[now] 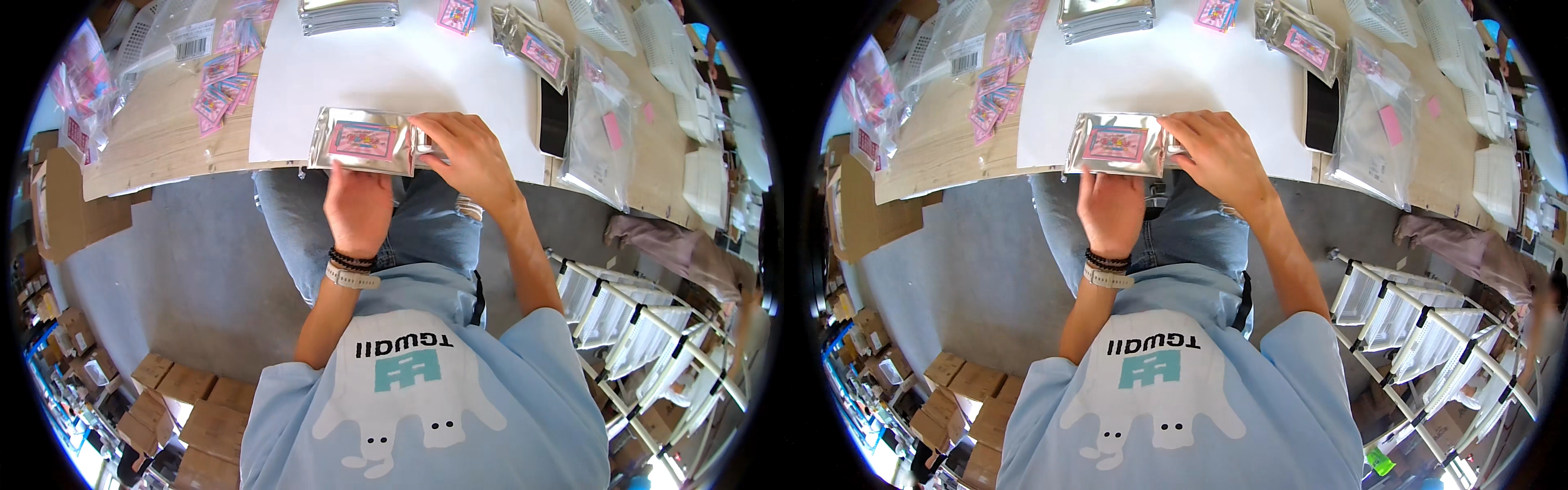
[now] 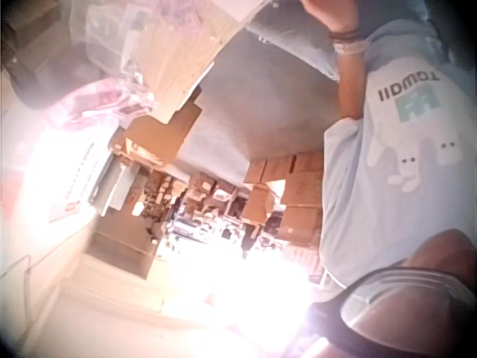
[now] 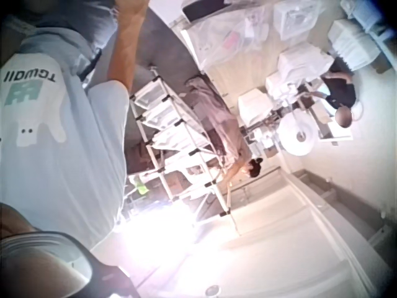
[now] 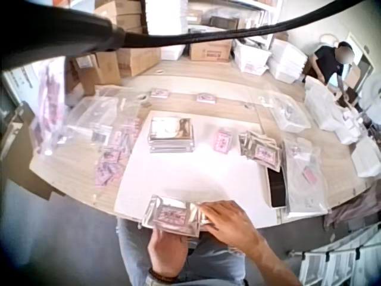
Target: The person seals multiple small silver foil pouches containing colorful cards using a handheld tape dispenser. They apply tape to the top edge of each pouch, press it down, and place the sealed unit into a growing stack on the table.
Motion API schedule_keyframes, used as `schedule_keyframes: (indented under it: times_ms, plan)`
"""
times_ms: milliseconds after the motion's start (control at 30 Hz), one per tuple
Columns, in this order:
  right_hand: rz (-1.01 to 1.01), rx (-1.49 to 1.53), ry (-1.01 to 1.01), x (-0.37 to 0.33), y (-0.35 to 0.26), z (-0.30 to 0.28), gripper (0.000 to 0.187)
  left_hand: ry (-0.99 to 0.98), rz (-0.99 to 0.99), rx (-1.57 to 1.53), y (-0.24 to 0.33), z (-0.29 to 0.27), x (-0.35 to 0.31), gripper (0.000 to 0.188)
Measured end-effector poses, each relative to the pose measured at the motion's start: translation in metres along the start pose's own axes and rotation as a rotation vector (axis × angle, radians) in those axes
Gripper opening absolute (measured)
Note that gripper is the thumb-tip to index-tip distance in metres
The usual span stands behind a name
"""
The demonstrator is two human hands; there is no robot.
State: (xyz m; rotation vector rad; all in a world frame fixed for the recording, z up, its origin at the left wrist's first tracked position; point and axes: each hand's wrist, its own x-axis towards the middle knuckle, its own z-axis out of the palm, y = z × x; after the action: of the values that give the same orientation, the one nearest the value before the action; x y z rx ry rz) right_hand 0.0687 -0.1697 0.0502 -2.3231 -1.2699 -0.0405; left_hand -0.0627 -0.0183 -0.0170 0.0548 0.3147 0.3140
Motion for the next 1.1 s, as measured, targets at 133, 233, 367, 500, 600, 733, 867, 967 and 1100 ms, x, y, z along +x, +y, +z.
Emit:
schedule_keyframes:
  times_ms: [133,233,367,500,600,733,867,967,1100]
  plan:
    - [0.012,-0.004,0.009,-0.003,0.000,-0.001,0.064,0.128,-0.120,0.097,-0.026,0.022,0.007,0.035]
    - [-0.018,-0.024,0.019,-0.004,0.001,-0.005,0.072,0.172,-0.075,0.255,-0.034,0.021,0.022,0.030]
    - [-0.025,-0.083,-0.025,-0.007,0.003,-0.008,0.077,0.243,0.001,0.319,-0.032,0.029,0.026,0.026]
    - [-0.044,-0.137,-0.025,-0.005,0.004,-0.008,0.079,0.231,0.088,0.377,-0.032,0.042,0.021,0.027]
    - [-0.022,-0.176,-0.037,-0.008,0.004,-0.005,0.079,0.274,0.100,0.394,-0.034,0.043,0.023,0.028]
    - [0.013,-0.177,-0.003,-0.013,0.008,-0.001,0.079,0.281,0.139,0.476,-0.034,0.040,0.027,0.028]
    - [0.074,-0.142,0.048,-0.021,0.013,0.000,0.079,0.289,0.137,0.431,-0.042,0.046,0.027,0.026]
    - [0.041,-0.113,0.033,-0.022,0.014,-0.001,0.075,0.343,0.115,0.485,-0.046,0.043,0.030,0.027]
    - [-0.068,-0.163,0.039,-0.024,0.025,0.003,0.069,0.318,0.114,0.457,-0.042,0.041,0.031,0.025]
